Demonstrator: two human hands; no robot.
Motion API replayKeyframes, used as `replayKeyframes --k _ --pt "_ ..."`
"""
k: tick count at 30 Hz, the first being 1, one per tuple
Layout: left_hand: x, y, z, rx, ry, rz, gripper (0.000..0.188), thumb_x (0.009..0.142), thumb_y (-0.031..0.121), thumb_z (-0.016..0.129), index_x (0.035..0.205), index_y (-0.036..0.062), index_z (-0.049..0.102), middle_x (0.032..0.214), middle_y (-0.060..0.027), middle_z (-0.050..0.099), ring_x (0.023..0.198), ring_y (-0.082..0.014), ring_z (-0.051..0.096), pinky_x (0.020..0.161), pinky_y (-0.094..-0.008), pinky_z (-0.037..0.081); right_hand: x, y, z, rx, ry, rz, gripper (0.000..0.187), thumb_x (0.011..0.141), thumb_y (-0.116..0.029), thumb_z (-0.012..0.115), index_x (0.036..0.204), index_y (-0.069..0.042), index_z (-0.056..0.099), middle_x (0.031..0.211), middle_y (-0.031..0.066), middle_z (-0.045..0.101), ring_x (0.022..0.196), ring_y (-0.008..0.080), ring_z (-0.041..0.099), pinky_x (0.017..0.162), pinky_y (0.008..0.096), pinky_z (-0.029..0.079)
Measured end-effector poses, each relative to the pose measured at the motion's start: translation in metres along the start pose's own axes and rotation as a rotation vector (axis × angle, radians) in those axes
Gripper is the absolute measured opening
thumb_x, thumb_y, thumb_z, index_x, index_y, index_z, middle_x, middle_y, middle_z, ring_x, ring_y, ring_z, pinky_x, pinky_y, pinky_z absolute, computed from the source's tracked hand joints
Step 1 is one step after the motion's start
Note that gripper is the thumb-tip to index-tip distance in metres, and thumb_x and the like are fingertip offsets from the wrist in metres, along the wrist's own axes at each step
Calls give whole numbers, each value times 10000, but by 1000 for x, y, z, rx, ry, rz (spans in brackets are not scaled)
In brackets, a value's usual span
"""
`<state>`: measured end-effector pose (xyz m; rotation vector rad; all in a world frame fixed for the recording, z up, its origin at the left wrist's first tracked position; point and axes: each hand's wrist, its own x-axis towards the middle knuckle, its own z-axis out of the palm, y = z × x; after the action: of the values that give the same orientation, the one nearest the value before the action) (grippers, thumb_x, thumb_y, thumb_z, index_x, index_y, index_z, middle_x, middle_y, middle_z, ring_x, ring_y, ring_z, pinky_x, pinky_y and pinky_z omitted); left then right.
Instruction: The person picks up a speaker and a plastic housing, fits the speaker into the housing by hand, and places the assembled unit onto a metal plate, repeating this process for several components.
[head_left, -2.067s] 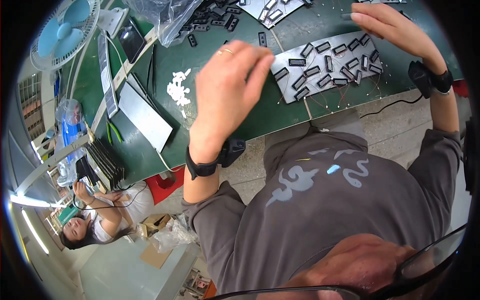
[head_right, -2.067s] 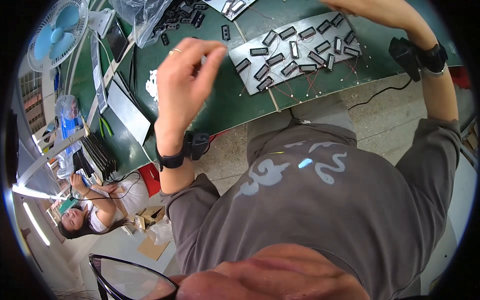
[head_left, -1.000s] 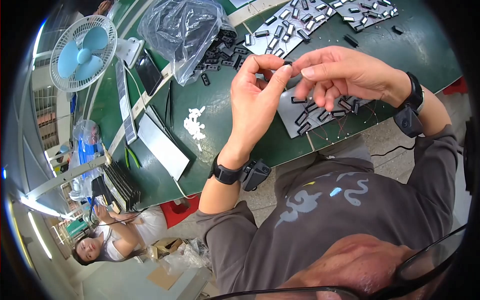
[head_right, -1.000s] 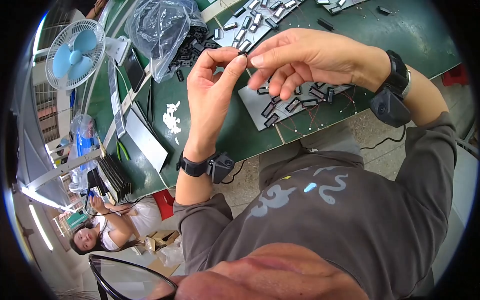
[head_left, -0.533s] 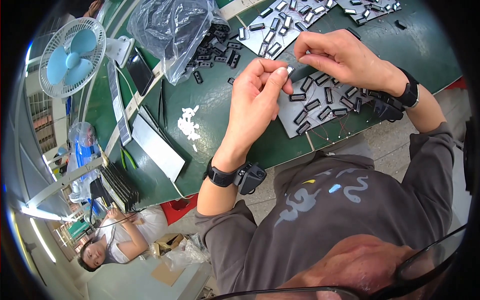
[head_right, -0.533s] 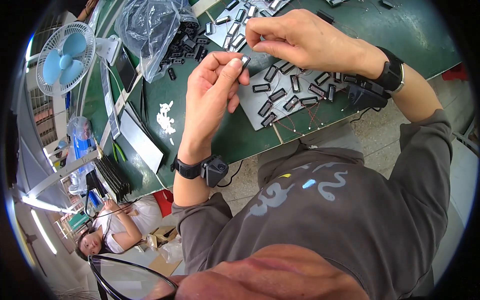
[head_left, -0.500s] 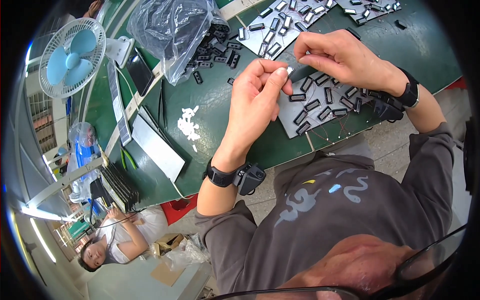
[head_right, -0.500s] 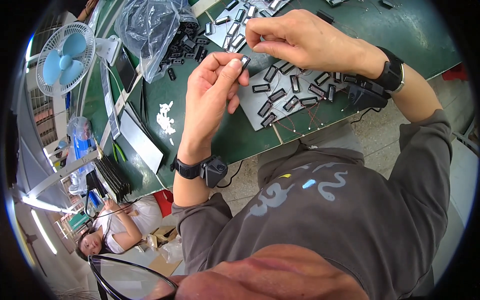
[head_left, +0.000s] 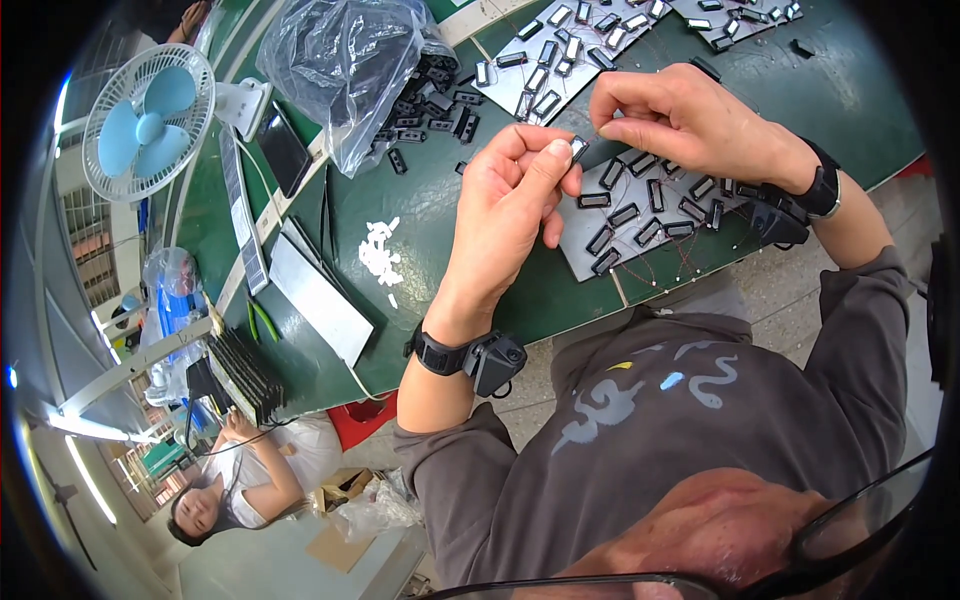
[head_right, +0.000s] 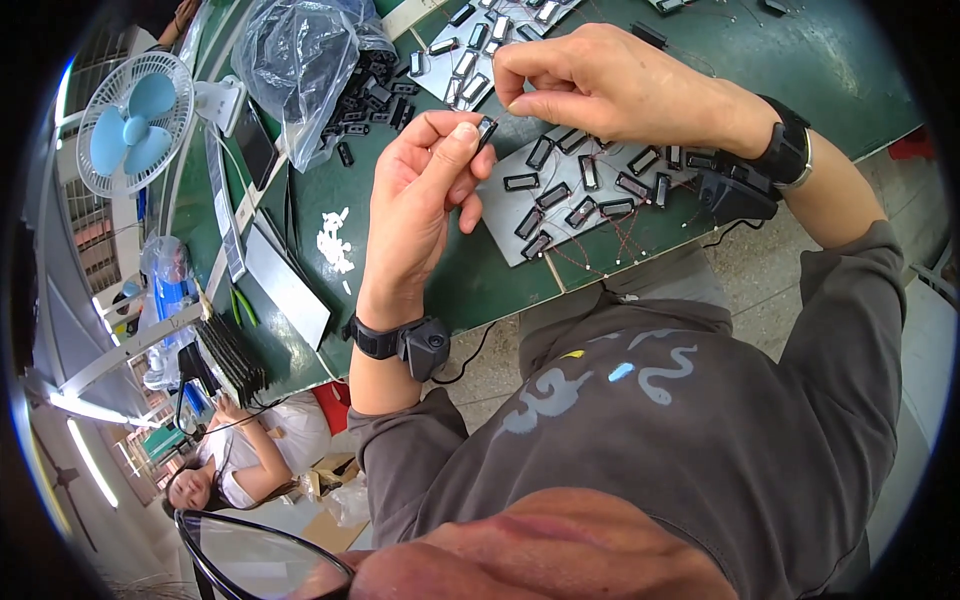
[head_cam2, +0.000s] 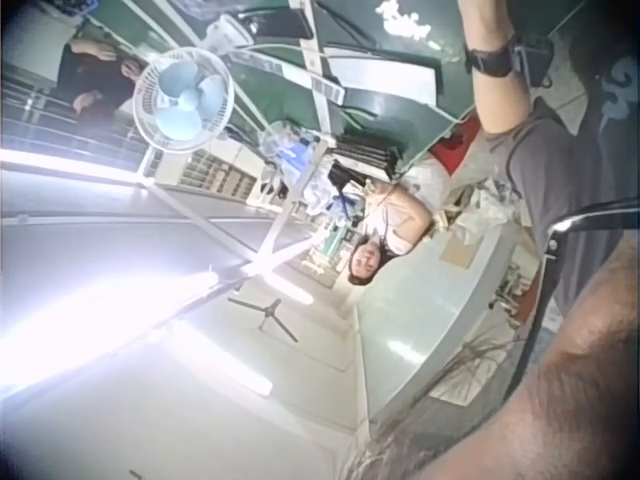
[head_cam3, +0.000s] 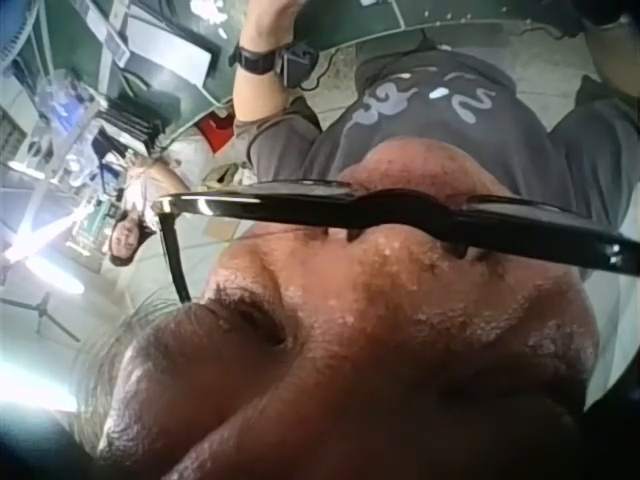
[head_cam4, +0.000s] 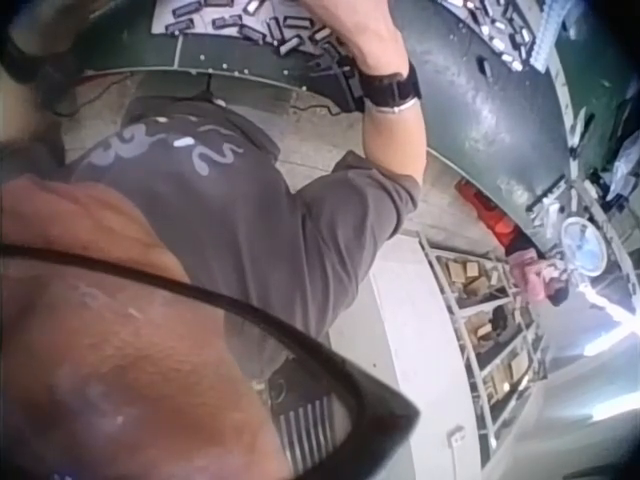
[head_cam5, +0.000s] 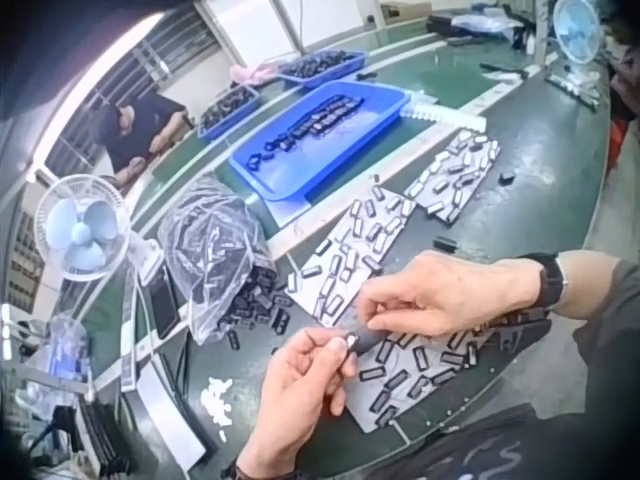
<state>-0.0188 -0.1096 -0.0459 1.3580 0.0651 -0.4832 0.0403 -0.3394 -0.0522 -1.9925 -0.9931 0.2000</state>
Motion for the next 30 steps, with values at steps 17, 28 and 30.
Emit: replayKeyframes --k 17,28,30 --pt "-1 -5 3 185 66 105 203 1009 180 613 1084 -9 617 823 -57 669 564 -40 501 483 -190 425 -4 -3 14 204 113 67 99 923 -65 666 1004 -9 668 850 14 636 683 89 528 625 235 441" --pt "-1 -7 4 192 69 104 195 1007 169 606 1086 -9 603 804 -38 676 543 -36 504 479 -185 406 -1 -5 9 92 51 41 69 856 -8 674 904 0 625 801 33 601 708 123 572 613 269 456" --pt "0 -7 5 190 73 102 190 1006 164 602 1082 -10 593 792 -29 678 532 -34 501 474 -184 398 -1 -2 11 62 87 -40 74 841 1 674 896 -2 623 801 43 598 709 142 575 601 276 455"
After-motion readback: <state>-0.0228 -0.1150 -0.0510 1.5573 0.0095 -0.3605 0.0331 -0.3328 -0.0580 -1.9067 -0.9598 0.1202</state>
